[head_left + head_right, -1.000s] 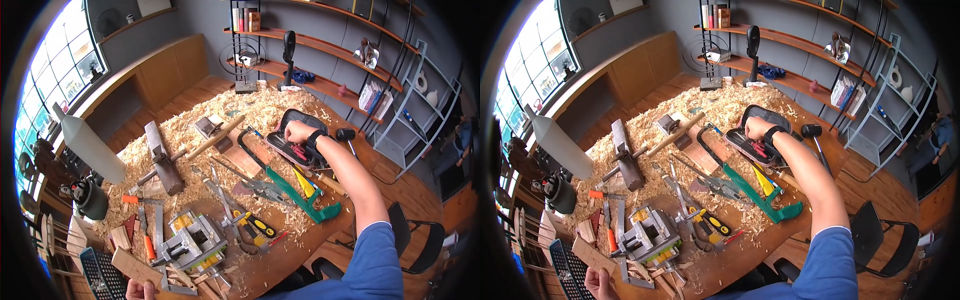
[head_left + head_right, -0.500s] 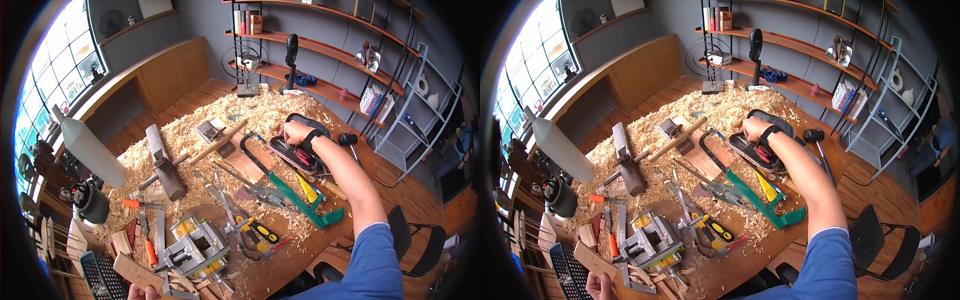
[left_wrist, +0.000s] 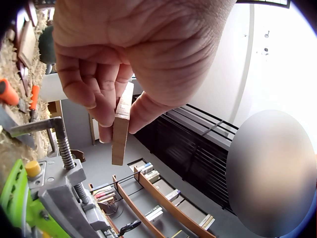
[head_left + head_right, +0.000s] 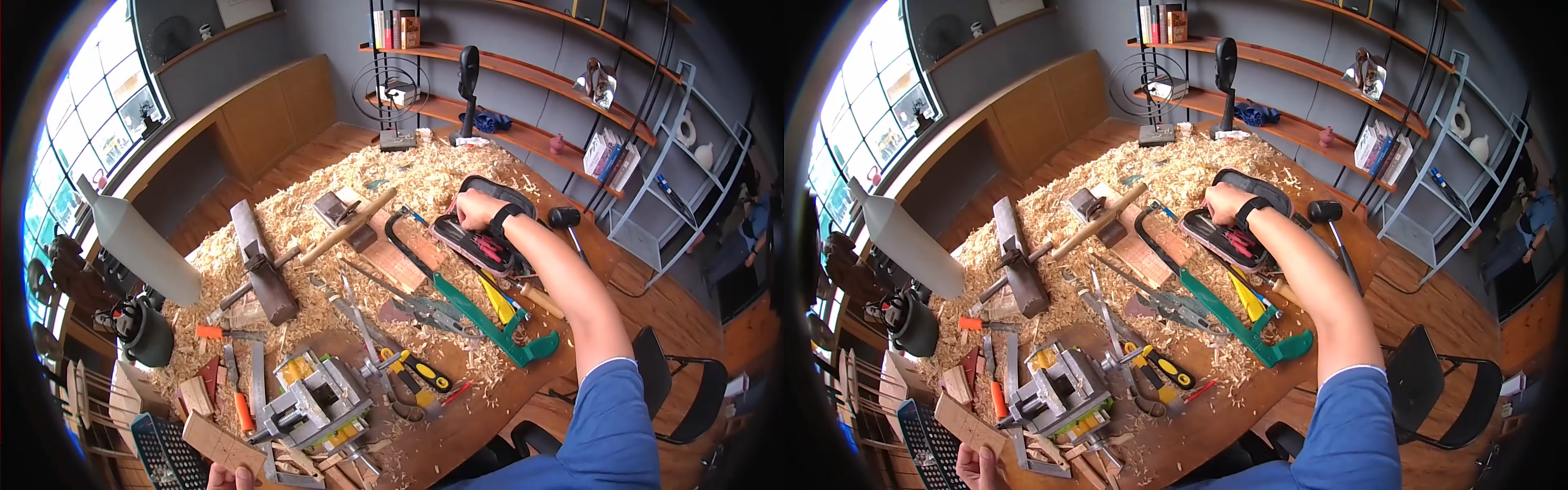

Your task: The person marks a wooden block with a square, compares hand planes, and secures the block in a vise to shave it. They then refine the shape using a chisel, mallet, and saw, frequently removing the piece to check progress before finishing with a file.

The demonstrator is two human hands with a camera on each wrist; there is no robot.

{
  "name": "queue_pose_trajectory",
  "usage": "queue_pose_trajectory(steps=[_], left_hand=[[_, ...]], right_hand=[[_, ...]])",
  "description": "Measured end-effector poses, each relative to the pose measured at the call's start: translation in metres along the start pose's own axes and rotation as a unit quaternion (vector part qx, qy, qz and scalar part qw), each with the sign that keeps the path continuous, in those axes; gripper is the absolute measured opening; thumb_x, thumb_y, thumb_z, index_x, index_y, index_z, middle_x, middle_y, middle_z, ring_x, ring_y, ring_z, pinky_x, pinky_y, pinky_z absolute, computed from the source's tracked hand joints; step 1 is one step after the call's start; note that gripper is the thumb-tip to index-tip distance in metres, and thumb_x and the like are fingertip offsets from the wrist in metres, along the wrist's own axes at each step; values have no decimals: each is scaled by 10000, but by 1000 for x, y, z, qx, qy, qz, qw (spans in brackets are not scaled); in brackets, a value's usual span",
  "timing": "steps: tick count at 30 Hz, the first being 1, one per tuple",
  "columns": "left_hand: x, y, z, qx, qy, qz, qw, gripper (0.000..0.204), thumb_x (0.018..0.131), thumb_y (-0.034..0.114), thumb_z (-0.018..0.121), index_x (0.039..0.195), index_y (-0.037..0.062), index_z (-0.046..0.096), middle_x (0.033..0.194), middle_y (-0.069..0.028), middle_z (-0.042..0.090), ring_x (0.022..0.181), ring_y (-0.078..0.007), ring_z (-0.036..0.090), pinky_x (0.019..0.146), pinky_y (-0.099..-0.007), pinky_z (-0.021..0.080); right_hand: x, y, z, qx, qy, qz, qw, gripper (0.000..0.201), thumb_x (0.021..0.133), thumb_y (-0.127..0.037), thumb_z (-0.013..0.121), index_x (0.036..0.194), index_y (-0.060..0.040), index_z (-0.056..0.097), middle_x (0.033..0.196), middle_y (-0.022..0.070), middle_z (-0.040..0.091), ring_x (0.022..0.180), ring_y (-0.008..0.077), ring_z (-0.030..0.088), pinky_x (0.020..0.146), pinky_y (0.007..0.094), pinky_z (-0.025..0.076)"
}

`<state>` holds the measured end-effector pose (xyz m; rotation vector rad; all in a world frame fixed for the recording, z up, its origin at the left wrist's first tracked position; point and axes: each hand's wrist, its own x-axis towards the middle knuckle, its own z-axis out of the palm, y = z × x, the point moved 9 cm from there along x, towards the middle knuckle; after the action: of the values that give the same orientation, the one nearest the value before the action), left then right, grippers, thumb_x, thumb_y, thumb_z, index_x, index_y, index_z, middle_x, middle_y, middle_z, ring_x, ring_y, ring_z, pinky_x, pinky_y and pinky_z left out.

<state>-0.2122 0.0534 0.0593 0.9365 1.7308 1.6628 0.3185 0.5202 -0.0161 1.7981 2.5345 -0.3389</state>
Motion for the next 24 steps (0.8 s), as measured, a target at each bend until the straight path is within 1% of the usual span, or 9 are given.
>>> queue_pose_trajectory(steps=[1,3,6,13,15,16,18,21,24], left_hand=[[0,0,-1,0,-1,0,1000,277,1039,3,705,820,93,560,733,42,543,655,-42,486,604,-211,360],[0,-2,-2,0,-1,0,1000,290,1040,1,704,813,100,553,737,43,542,659,-39,483,609,-208,367],[-2,-1,-2,1,7,1,1000,315,1040,14,709,793,108,538,719,48,535,640,-32,465,593,-203,344],[-4,-1,-8,10,11,13,1000,352,1042,44,716,761,121,517,676,62,519,601,-18,427,558,-197,284],[-3,-1,-9,16,13,14,1000,344,1042,45,717,766,119,525,684,57,530,603,-17,427,556,-196,283],[-3,-2,-10,17,13,14,1000,344,1042,45,717,766,119,525,684,57,530,603,-17,427,556,-196,283],[-2,-3,-11,7,8,13,1000,331,1041,47,720,776,116,535,693,53,542,603,-17,431,555,-195,284],[-1,0,-7,14,7,9,1000,287,1044,54,718,801,99,574,704,50,555,604,-20,440,554,-198,291],[-2,3,-2,16,14,8,1000,222,1048,59,712,846,73,623,714,48,567,608,-23,452,554,-201,297]], right_hand=[[0,1,4,1,0,1,1000,114,718,-28,751,808,-13,819,831,202,800,826,315,806,770,417,633],[3,3,3,-18,66,-14,998,130,700,-28,758,811,-24,826,873,230,797,872,355,800,810,433,631],[5,15,9,27,25,21,999,163,692,-15,754,834,-32,832,875,228,797,866,370,796,805,440,629],[3,15,11,-1,44,-4,999,230,712,20,726,889,-52,853,916,229,803,910,376,793,844,447,623],[-2,8,6,27,45,-58,997,334,717,34,722,1005,-63,862,1007,210,816,977,371,788,882,446,617],[-5,9,5,28,44,-58,997,334,717,34,722,1005,-63,862,1007,210,816,977,371,788,882,446,617],[-14,4,-10,28,64,-72,995,415,815,48,689,1189,-65,828,1044,187,819,976,336,784,870,432,613],[-3,8,-13,11,67,-54,996,433,815,52,707,1213,-76,817,1072,184,818,1011,327,785,876,423,612],[13,2,-12,-8,102,-91,991,424,791,37,751,1189,-85,824,1082,148,823,1016,315,788,858,428,615]])
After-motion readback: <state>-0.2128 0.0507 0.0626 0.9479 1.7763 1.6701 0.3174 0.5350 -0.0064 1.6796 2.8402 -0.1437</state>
